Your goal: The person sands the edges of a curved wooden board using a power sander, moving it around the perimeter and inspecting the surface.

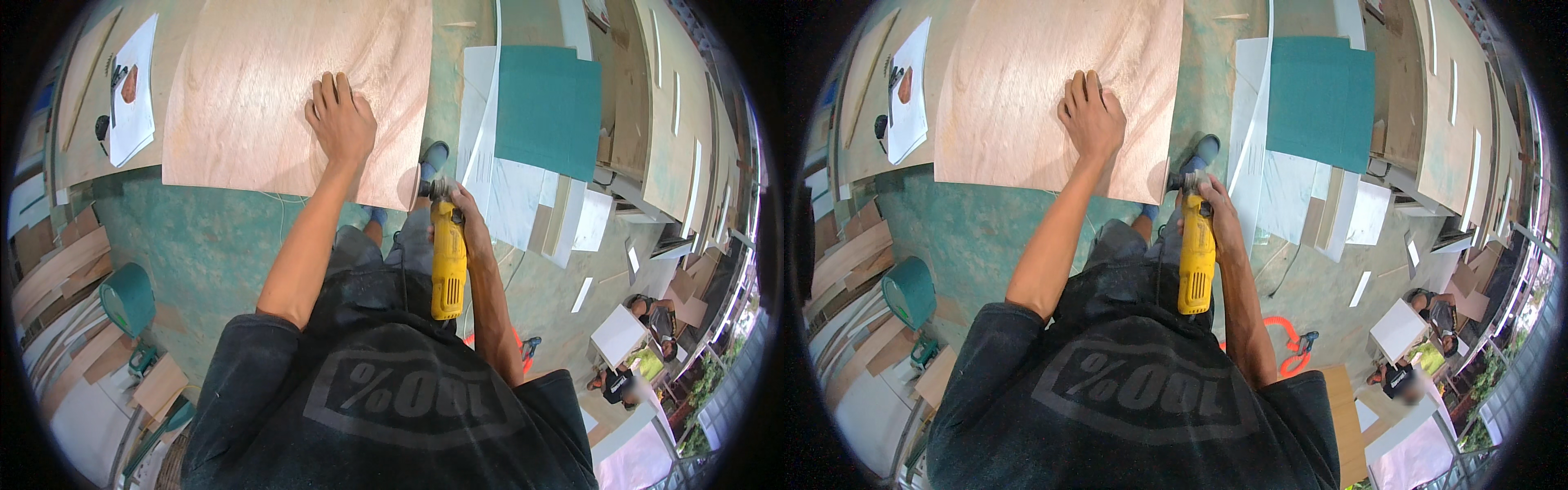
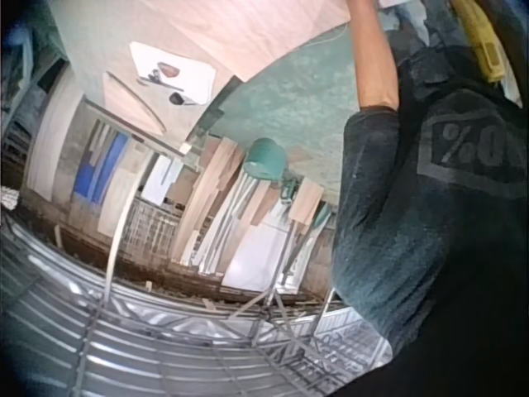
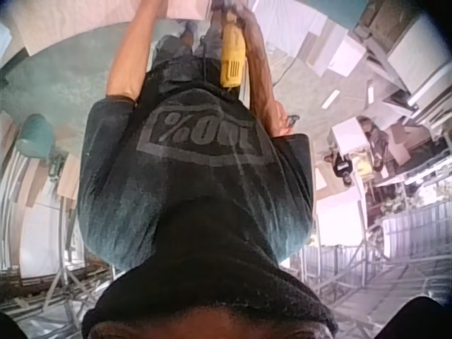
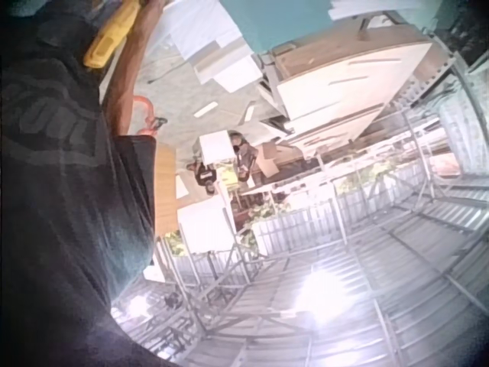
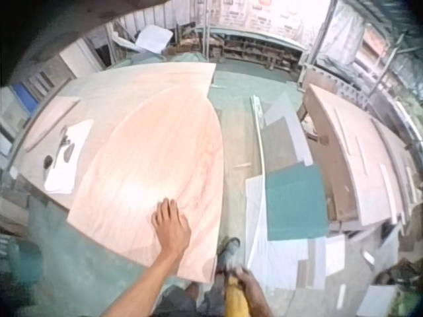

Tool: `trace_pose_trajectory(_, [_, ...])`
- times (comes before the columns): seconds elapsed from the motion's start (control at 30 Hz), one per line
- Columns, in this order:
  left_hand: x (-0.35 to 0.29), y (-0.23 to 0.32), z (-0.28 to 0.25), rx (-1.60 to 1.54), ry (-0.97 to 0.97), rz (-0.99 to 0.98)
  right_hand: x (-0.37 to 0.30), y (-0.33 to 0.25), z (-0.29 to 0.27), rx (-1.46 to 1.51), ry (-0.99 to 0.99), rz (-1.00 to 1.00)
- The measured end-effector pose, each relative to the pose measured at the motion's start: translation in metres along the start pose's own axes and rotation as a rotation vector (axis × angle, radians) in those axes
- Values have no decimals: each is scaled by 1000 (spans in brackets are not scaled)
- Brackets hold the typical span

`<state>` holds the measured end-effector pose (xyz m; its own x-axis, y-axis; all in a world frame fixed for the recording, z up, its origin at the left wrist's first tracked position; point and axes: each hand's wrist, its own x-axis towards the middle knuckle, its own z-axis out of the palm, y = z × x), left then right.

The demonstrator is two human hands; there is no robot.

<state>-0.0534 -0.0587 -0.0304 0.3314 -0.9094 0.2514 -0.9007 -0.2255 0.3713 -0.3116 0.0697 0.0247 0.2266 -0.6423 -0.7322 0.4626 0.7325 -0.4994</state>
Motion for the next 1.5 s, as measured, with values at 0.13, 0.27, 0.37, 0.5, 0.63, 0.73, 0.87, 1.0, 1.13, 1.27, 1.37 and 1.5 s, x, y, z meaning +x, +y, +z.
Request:
trace_pose_trajectory(0.13, [0,1,-3,-7,-31,-9,9,-11,4,-7,-8,-4])
trace_pose_trajectory(0.27, [0,2,-4,-1,-52,-21,19,-29,13,-20,41,-1])
trace_pose_trajectory(0.37, [0,3,-6,11,-54,-25,39,-43,14,-14,8,-13])
trace_pose_trajectory(0.5, [2,7,-9,19,-48,-28,67,-60,13,-3,-65,-23])
trace_pose_trajectory(0.63, [2,4,-8,26,-41,-30,82,-83,23,6,-73,-2])
trace_pose_trajectory(0.73, [2,5,-8,35,-48,-35,95,-97,27,9,-89,-1])
trace_pose_trajectory(0.87, [0,4,-8,65,-49,-33,105,-109,32,-6,-85,9])
trace_pose_trajectory(1.0, [1,5,-9,80,-36,-24,100,-115,40,-5,-53,33])
trace_pose_trajectory(1.13, [2,6,-11,77,-41,-23,102,-114,41,-15,-56,30])
trace_pose_trajectory(1.27, [1,4,-10,81,-38,-17,103,-114,41,-20,-65,36])
trace_pose_trajectory(1.37, [1,3,-10,73,-38,-18,110,-115,37,-12,-69,43])
trace_pose_trajectory(1.5, [2,3,-9,78,-37,-13,109,-114,36,30,-33,54])
